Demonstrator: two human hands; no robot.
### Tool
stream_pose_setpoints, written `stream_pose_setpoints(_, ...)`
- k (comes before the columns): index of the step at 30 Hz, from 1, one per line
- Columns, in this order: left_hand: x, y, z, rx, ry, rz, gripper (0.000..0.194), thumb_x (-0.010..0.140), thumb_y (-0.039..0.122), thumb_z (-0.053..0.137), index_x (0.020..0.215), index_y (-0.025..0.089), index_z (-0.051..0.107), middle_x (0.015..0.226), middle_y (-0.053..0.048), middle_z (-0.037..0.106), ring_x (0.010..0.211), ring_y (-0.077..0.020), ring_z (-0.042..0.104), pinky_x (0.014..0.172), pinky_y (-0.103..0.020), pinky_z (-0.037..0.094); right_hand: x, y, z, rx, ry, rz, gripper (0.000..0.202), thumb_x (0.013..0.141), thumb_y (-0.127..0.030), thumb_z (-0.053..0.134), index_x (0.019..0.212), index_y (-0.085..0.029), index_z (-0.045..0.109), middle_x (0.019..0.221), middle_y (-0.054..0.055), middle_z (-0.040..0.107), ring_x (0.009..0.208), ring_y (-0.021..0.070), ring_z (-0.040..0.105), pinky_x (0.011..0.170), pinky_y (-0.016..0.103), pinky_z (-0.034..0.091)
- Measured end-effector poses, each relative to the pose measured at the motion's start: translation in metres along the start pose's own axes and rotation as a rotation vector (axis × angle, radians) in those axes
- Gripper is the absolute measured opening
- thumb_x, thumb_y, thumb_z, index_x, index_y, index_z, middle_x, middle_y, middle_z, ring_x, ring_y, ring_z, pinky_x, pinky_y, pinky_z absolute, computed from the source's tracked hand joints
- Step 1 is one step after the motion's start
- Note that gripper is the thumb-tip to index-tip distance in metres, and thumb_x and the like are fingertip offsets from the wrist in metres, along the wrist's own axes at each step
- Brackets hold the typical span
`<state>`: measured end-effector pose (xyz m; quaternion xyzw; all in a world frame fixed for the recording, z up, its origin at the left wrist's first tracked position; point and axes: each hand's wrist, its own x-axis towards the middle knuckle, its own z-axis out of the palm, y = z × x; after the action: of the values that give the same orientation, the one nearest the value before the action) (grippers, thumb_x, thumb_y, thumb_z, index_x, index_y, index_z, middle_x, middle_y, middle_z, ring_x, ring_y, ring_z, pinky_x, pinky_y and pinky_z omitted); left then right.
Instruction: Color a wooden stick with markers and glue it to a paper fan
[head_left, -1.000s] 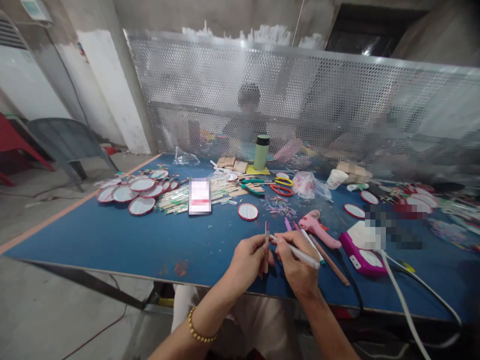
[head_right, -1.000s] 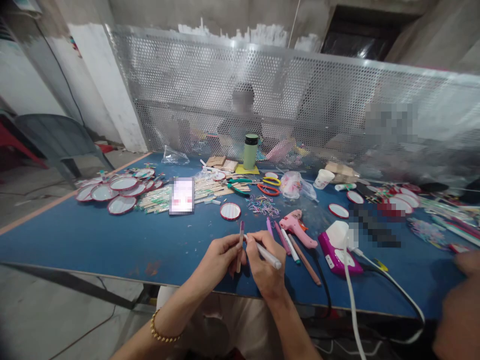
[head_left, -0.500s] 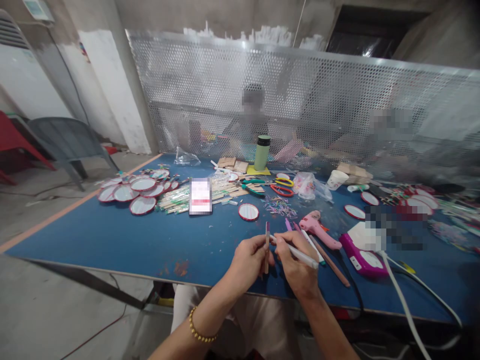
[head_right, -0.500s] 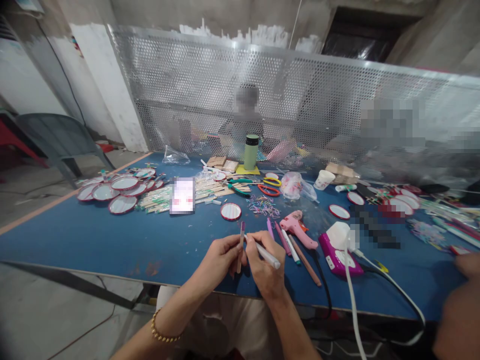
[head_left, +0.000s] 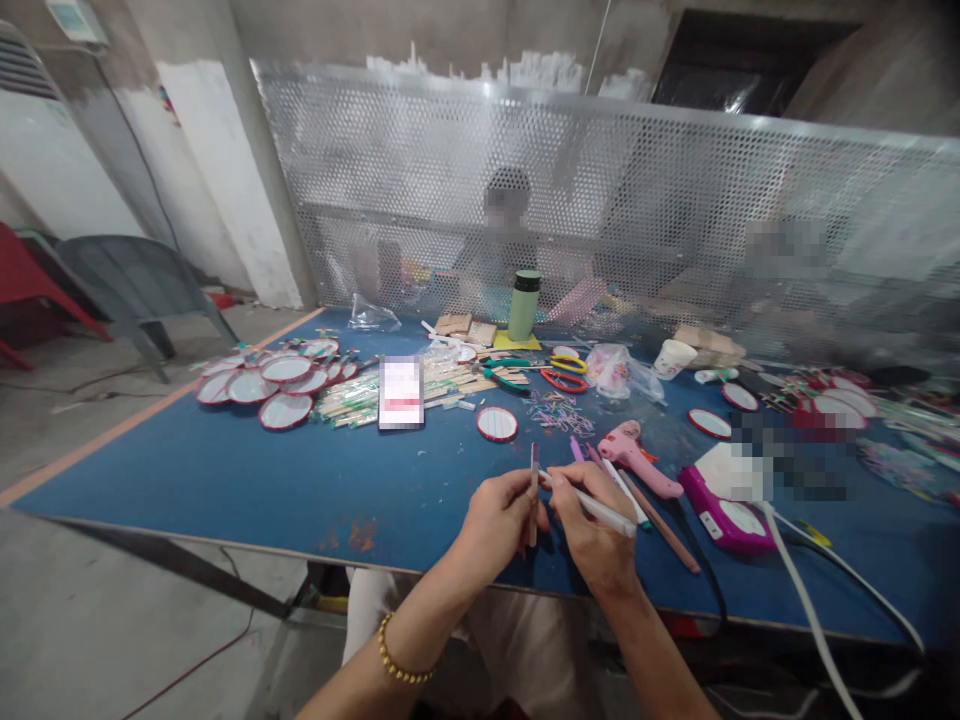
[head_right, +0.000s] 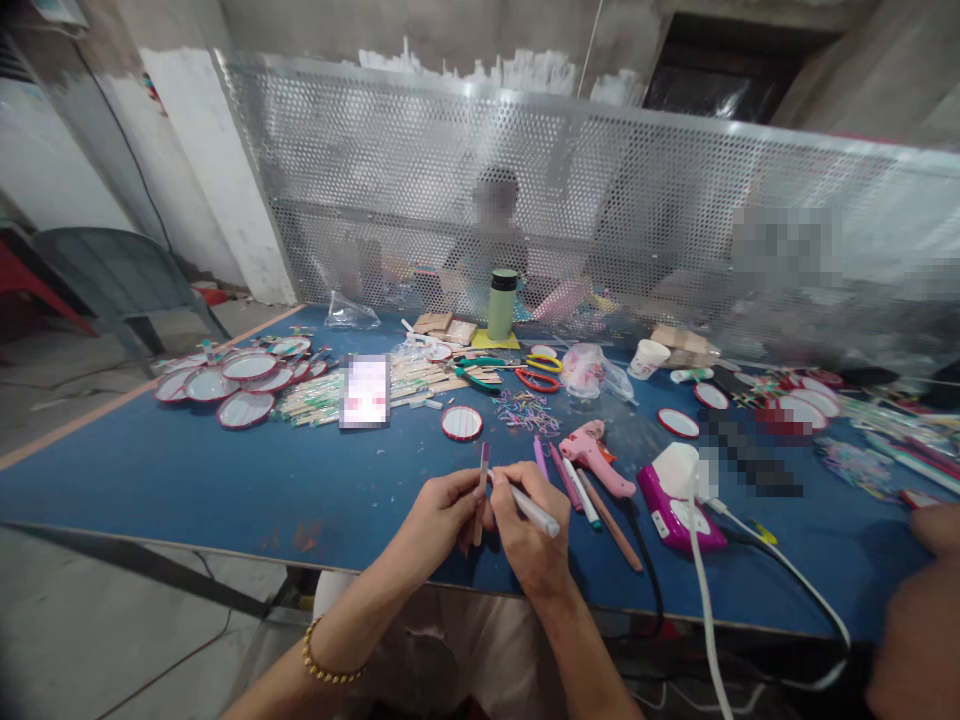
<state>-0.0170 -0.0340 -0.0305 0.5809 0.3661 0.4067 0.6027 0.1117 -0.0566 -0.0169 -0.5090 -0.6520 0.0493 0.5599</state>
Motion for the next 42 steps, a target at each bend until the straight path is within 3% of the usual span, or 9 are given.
stream_pose_setpoints(33,0.0006,-0.0018,-0.0003,-0.001,0.004,0.0,0.034,0.086,0.049,0.055,0.073,0.018,0.059,0.051,0.004,0.053,0.037,-0.01,0.045,0.038,-0.02,0.036,0.0004,-0.0022,0.0001,0.005,0.021,-0.072,0.023,0.092,-0.023,0.055,0.071,-0.021,0.064,0.052,-0.004,0.062,0.047,0.0118,0.057,0.049,0.022,0.046)
stream_pose_setpoints(42,0.0001,-0.0018,-0.0003,0.041,0.009,0.018,0.03,0.086,0.044,0.051,0.072,0.018,0.056,0.048,0.004,0.051,0.037,-0.0088,0.044,0.038,-0.019,0.035,0.0008,-0.0024,0.0003,0.013,-0.001,-0.051,0.025,0.092,-0.024,0.055,0.07,-0.021,0.064,0.054,-0.003,0.064,0.046,0.0118,0.058,0.047,0.022,0.046)
